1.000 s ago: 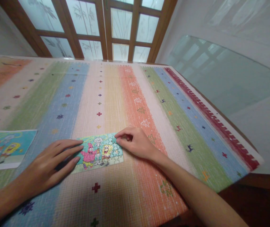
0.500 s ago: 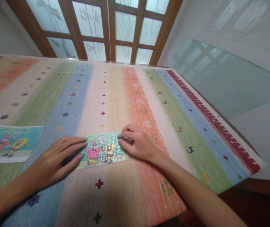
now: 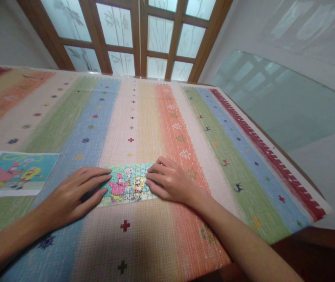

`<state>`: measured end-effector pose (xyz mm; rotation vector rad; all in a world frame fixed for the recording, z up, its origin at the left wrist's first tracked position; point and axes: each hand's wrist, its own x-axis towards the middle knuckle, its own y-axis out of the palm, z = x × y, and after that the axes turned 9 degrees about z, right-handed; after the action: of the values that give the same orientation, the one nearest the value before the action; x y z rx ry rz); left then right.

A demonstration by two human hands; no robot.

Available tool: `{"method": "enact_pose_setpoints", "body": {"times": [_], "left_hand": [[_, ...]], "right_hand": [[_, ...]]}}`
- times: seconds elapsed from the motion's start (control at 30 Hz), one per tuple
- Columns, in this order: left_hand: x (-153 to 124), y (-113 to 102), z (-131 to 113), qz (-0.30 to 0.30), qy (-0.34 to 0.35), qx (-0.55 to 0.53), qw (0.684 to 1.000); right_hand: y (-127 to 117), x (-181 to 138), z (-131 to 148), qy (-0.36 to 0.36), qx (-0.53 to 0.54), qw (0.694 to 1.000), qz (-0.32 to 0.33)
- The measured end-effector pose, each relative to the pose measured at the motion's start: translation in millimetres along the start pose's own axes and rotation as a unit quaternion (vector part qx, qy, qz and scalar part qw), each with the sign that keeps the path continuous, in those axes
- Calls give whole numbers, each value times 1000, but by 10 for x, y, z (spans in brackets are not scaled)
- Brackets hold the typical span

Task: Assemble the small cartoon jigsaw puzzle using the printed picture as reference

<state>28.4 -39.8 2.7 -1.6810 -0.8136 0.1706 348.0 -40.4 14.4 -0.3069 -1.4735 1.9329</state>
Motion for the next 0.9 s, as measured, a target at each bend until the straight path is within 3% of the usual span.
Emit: {"method": "enact_pose_setpoints", "body": {"times": [0.17, 0.47, 0.9], "left_hand": [[-7, -26, -28, -3, -30, -9, 1000], [-33, -42, -54, 23, -75, -8, 997], [-27, -8, -30, 27, -82, -12, 996]], "right_hand": [[-90, -24, -27, -1, 31, 999, -20], [-183, -103, -59, 51, 55, 994, 80], [-156, -96, -67, 64, 64, 992, 83]]}}
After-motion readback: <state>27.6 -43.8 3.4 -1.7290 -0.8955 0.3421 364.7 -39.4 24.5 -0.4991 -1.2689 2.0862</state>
